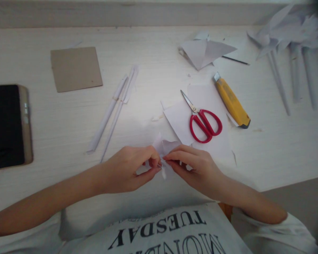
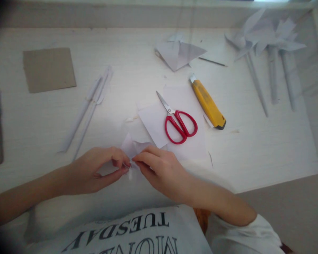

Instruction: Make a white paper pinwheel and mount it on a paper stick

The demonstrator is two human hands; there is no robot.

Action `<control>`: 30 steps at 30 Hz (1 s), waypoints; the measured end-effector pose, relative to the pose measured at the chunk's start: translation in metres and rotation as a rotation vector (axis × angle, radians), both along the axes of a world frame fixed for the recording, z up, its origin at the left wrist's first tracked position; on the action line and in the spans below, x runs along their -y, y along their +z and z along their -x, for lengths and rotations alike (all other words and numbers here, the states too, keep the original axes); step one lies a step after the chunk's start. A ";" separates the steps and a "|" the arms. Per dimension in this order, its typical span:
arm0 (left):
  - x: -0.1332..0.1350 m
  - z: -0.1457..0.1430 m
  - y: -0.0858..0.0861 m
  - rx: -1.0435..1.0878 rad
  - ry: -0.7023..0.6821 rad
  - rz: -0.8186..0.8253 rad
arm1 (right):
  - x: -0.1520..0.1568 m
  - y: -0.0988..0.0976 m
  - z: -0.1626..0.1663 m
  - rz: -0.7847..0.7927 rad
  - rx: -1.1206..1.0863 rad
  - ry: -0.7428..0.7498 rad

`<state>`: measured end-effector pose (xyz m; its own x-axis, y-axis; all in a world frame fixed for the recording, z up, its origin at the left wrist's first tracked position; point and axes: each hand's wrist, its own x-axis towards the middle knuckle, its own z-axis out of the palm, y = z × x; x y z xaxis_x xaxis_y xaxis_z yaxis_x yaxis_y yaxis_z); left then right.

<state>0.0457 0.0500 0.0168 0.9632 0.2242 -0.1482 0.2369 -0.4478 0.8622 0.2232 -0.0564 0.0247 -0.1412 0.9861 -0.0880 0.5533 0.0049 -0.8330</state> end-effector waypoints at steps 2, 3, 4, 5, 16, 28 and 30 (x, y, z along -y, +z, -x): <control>0.000 0.000 0.000 0.005 0.008 -0.009 | 0.001 0.000 0.000 0.000 0.004 -0.003; 0.001 -0.001 -0.001 0.008 0.014 -0.012 | 0.001 -0.001 0.001 -0.004 0.010 -0.007; 0.001 -0.001 -0.001 0.012 0.022 -0.014 | 0.001 -0.001 0.001 -0.010 0.018 -0.010; 0.001 -0.001 -0.001 0.011 0.025 -0.012 | 0.002 -0.001 0.001 -0.018 0.026 -0.014; 0.003 0.001 -0.005 0.094 0.066 -0.062 | 0.003 -0.002 0.003 -0.015 0.048 -0.031; 0.004 -0.002 -0.007 0.311 -0.023 -0.316 | 0.005 -0.001 0.003 -0.008 0.049 -0.007; 0.004 -0.002 -0.008 0.318 -0.015 -0.321 | 0.004 -0.001 0.004 0.012 0.035 -0.008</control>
<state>0.0479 0.0457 0.0091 0.9531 0.1967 0.2302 -0.0253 -0.7060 0.7078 0.2197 -0.0607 0.0238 -0.1300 0.9860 -0.1040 0.5817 -0.0091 -0.8134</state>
